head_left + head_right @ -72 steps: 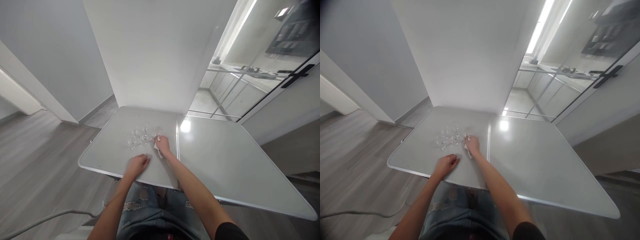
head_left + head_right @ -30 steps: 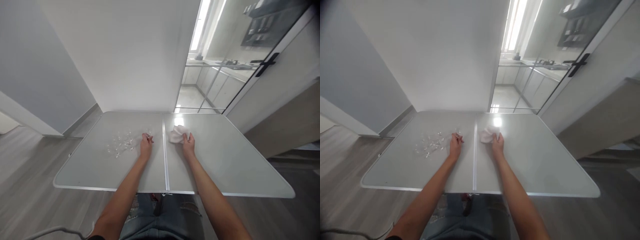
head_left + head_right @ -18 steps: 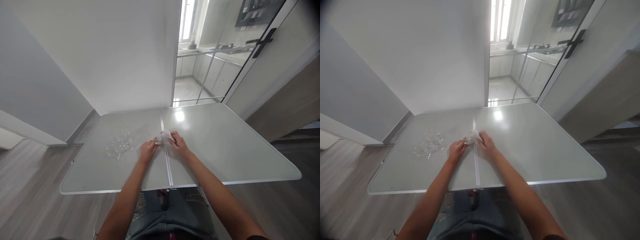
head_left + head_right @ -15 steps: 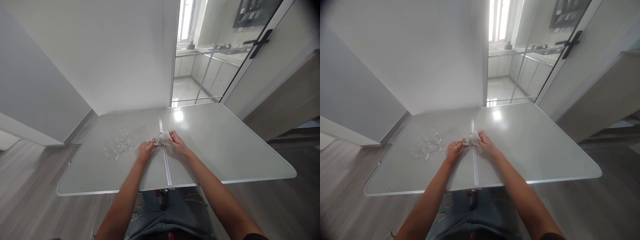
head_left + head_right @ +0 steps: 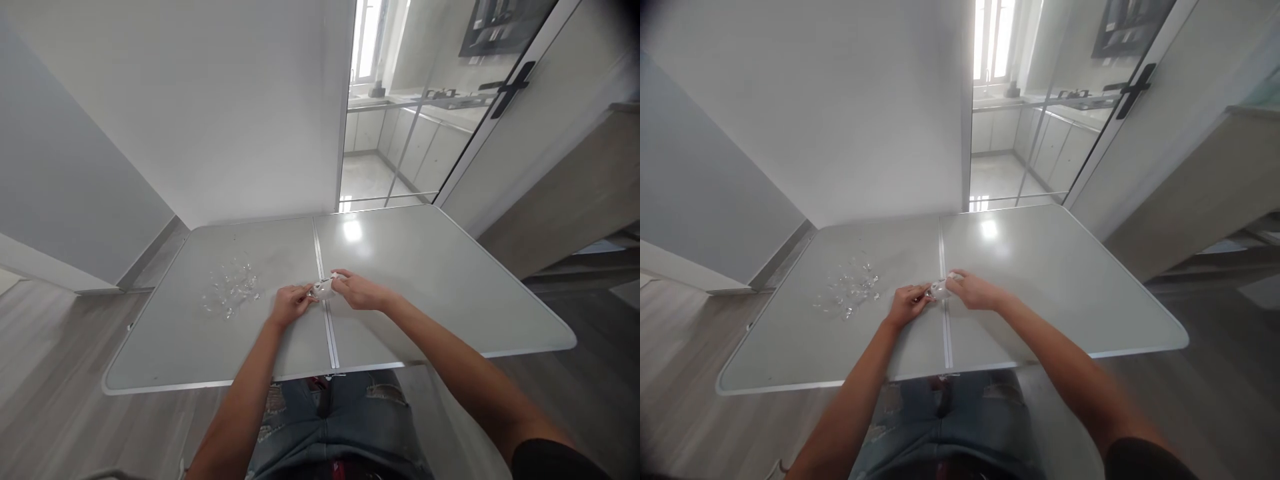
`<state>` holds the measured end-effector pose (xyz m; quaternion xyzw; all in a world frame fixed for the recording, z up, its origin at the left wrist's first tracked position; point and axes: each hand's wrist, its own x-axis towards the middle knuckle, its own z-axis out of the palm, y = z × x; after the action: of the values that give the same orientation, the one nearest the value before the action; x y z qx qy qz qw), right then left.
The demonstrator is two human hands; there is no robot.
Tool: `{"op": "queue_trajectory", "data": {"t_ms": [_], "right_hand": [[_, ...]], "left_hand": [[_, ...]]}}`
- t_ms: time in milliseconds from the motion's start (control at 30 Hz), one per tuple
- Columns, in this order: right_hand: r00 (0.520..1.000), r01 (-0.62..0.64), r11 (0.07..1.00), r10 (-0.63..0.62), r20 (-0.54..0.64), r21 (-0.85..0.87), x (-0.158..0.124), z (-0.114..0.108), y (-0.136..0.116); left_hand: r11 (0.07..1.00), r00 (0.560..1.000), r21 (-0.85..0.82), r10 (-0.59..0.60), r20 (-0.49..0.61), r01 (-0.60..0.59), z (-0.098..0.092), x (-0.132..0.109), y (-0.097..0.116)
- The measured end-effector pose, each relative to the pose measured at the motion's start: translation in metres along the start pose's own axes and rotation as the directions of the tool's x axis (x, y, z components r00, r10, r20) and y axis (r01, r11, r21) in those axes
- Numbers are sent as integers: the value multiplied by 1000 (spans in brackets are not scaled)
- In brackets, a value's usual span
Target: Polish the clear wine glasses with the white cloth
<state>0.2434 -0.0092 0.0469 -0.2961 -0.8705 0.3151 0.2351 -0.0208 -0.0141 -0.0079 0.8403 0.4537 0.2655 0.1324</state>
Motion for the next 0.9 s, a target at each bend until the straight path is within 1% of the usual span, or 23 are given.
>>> {"op": "queue_trajectory", "data": {"t_ms": [33, 100, 167, 200, 233, 267, 300, 333, 367, 400, 433, 467, 500, 533, 567, 600, 633, 667, 700, 733, 800, 833, 900], "right_hand": [[1000, 12, 1000, -12, 15, 1, 1, -2, 1], [1000, -1, 998, 1, -1, 56, 3, -2, 0], [994, -72, 978, 88, -70, 196, 6, 2, -4], [978, -125, 946, 168, -122, 298, 7, 5, -7], [947, -183, 891, 273, -168, 415, 8, 8, -9], [900, -240, 809, 392, -188, 537, 9, 11, -11], [846, -288, 704, 505, -172, 649, 10, 13, -12], [792, -323, 589, 597, -129, 740, 10, 14, -14], [750, -346, 485, 657, -74, 803, 10, 15, -15], [724, -358, 410, 690, -28, 839, 10, 15, -16], [710, -362, 380, 704, -12, 852, 9, 16, -18], [707, -358, 400, 707, -35, 844, 8, 16, -20], [715, -353, 468, 693, -89, 811, 6, 17, -22], [740, -347, 568, 655, -154, 746, 4, 17, -24], [783, -334, 682, 585, -211, 651, 2, 17, -27], [839, -306, 789, 487, -240, 533, -1, 16, -28], [898, -258, 876, 372, -232, 406, -3, 13, -29], [948, -196, 937, 257, -188, 289, -5, 9, -28], [981, -132, 972, 157, -118, 193, -7, 3, -27], [996, -75, 990, 80, -37, 119, -8, -4, -25], [993, 10, 999, -14, 114, 34, -8, -20, -19], [986, 38, 999, -40, 165, 18, -6, -28, -17], [974, 71, 997, -76, 212, 33, -3, -36, -15]], "left_hand": [[1000, 1000, -22, 7, -12, -7, 1, 0, -1], [1000, 1000, -23, 8, -28, -9, 2, 0, -2], [1000, 1000, 30, -9, -20, 10, 2, 0, -2], [997, 1000, 67, -22, -11, 23, 2, 0, -1], [994, 999, 105, -34, 4, 33, 3, 1, 1], [990, 999, 136, -38, 23, 35, 3, 2, 3], [987, 999, 160, -37, 39, 30, 4, 2, 5], [985, 998, 174, -28, 56, 18, 4, 3, 7], [984, 998, 181, -16, 68, 4, 5, 4, 8], [983, 997, 183, -6, 72, -7, 6, 5, 10], [983, 998, 182, 0, 67, -12, 7, 5, 11], [984, 999, 177, 1, 54, -11, 7, 6, 12], [986, 999, 165, 1, 39, -8, 8, 6, 11], [989, 1000, 147, 3, 27, -7, 8, 5, 11], [992, 1000, 125, 7, 15, -9, 7, 4, 10], [995, 1000, 99, 16, 9, -17, 7, 4, 8], [997, 1000, 72, 30, 4, -30, 7, 3, 7], [998, 999, 44, 45, 0, -45, 7, 2, 6], [998, 998, 14, 60, -4, -60, 7, 1, 5], [997, 997, -21, 71, -7, -71, 7, 1, 4], [992, 997, -101, 78, -12, -79, 7, 2, 4], [987, 997, -141, 77, -11, -78, 7, 2, 4], [977, 997, -199, 80, -7, -80, 7, 3, 4]]}}
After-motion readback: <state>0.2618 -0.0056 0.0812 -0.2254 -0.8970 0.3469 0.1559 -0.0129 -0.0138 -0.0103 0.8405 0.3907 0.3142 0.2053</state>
